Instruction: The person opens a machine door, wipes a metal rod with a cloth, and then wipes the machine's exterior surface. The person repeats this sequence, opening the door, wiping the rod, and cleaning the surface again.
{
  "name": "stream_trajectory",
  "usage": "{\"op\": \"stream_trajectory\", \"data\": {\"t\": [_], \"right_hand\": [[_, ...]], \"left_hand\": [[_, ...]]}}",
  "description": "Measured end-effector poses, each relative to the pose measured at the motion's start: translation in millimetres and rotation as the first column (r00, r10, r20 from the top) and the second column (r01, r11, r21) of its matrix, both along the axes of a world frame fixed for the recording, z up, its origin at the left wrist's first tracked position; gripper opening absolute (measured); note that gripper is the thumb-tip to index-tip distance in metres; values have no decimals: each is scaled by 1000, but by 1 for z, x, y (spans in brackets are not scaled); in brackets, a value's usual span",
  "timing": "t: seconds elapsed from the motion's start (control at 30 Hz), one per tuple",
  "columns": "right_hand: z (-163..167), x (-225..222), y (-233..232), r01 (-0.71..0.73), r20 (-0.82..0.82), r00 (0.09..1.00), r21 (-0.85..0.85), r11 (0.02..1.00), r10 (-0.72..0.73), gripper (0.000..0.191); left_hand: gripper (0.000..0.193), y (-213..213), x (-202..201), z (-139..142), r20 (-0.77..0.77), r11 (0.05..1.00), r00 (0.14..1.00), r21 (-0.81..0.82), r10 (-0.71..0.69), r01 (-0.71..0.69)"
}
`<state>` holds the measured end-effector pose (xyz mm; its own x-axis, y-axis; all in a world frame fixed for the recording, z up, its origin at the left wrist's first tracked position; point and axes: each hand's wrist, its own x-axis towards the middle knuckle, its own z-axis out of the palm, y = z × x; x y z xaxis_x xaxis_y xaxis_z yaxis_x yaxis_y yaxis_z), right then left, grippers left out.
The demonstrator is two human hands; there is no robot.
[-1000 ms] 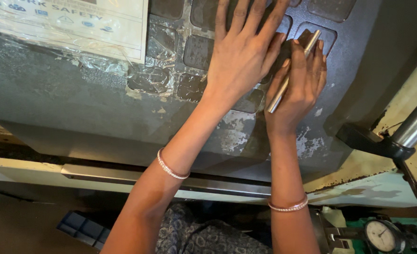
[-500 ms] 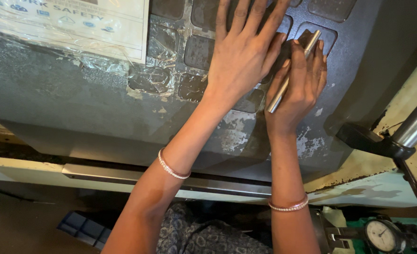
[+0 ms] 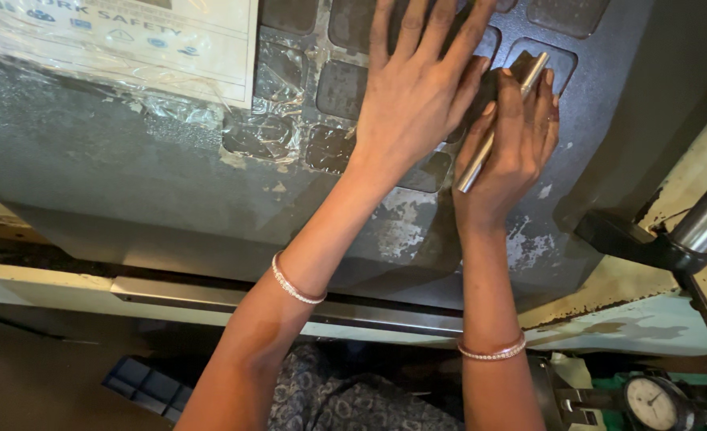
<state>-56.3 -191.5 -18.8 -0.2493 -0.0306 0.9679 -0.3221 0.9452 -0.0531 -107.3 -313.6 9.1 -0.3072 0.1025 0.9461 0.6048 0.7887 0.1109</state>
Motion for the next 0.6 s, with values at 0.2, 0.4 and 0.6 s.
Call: {"op": "stream_trajectory", "data": {"t": [0.2,0.4,0.6], "right_hand": [[1,0,-1,-6,-5,1000,-5,1000,6,28],[1,1,1,-10,-10,1000,-13,1000,10,28],[0,1,2,-9,-13,1000,-10,1000,9,28]], "left_hand": [[52,-1,1,2,-17,1000,1000,5,-10,10],[53,0,3,3,0,1000,1000,-17,-5,5],[52,0,4,5,-2,1000,1000,-25,-7,7]]}}
